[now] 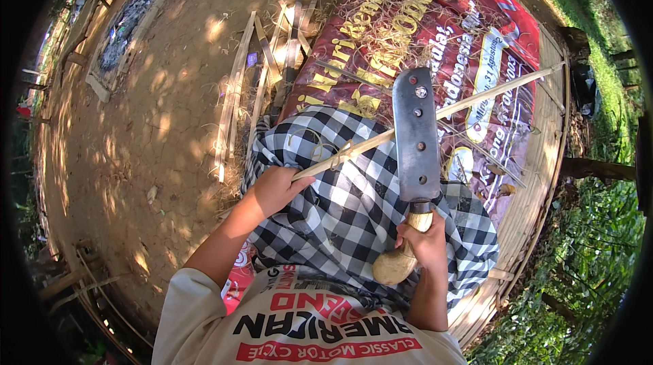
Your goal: The person holds a length of bamboo on their lap and uses a large knife to shave and smooth the outer surface, rotating the bamboo and removing thin strips.
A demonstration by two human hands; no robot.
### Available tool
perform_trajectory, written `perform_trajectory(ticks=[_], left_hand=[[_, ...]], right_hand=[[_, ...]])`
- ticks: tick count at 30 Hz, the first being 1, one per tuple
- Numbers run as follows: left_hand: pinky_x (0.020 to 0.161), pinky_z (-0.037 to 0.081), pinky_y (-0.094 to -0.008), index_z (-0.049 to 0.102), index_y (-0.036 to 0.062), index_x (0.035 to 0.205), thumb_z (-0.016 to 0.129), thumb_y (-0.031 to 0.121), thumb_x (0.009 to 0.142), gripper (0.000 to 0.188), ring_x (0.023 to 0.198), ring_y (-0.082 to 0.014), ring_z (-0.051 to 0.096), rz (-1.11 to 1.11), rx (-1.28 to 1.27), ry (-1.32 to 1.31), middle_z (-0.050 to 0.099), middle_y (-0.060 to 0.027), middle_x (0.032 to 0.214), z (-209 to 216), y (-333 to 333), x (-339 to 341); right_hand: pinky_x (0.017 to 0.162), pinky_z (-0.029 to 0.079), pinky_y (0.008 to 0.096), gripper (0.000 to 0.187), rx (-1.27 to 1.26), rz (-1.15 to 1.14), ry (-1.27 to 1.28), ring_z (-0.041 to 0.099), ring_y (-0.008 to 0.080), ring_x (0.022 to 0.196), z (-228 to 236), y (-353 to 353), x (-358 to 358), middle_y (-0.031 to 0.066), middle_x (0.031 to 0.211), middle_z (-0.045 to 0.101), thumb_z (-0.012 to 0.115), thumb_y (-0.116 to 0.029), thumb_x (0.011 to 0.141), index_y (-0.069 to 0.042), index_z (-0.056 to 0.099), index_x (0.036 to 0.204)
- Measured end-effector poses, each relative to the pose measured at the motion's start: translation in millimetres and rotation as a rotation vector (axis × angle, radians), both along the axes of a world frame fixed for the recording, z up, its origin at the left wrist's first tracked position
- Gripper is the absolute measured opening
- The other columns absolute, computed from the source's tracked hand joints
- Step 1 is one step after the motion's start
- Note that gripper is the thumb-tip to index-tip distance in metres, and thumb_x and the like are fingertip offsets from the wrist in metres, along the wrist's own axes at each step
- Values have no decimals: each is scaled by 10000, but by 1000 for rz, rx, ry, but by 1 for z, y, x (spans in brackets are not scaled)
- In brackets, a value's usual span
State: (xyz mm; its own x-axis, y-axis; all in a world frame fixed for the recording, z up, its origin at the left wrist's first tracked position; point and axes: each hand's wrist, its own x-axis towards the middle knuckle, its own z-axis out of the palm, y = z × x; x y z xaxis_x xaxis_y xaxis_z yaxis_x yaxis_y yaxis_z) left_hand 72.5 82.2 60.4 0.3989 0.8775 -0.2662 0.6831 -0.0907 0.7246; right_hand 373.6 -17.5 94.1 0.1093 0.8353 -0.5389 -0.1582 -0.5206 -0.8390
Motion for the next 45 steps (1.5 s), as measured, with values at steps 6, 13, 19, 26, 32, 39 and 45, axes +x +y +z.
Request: perform_trajectory(ticks=[6,13,19,26,32,39,45], left_hand=[[552,443,-431,647,-35,762,614,371,899,430,605,-407,581,-44,44,147,578,-236,651,3,-3,0],[574,459,-459,642,-12,734,574,397,918,453,614,-423,577,-24,52,150,589,-229,640,4,-4,3],[570,460,-457,648,-1,752,572,387,922,430,615,-419,580,-9,32,119,587,-225,632,9,-5,4],[561,457,-464,652,9,755,573,384,921,418,603,-410,581,3,62,176,587,-210,624,6,-6,8],[560,467,-454,659,21,788,572,364,923,379,609,-394,593,-13,107,177,603,-198,647,3,-8,5],[576,468,-450,667,11,813,586,326,919,342,647,-398,600,9,33,138,616,-211,696,6,-3,5],[411,349,-319,591,-13,723,516,531,933,588,424,-139,400,-13,-197,-88,414,-56,495,-2,11,-7]], right_hand=[[485,461,269,198,-50,266,-54,581,136,532,4,-7,-8,59,669,586,637,103,714,31,568,886],[474,485,294,198,-80,131,202,588,165,517,-6,-16,-21,79,687,595,613,132,704,31,553,863],[485,494,300,203,-173,110,497,598,183,515,-2,-21,-15,92,666,597,622,104,707,27,542,877],[463,479,289,159,-3,81,-46,577,155,488,0,-7,1,79,640,589,612,87,712,21,534,834],[481,479,287,194,-103,191,148,588,150,518,3,-9,-1,75,654,594,628,83,706,39,541,873],[486,487,290,177,-33,66,-7,589,158,521,6,-8,10,90,668,599,608,80,711,28,533,863],[502,477,277,182,-4,138,8,587,137,547,2,-18,-6,65,684,591,615,88,716,21,534,864]])
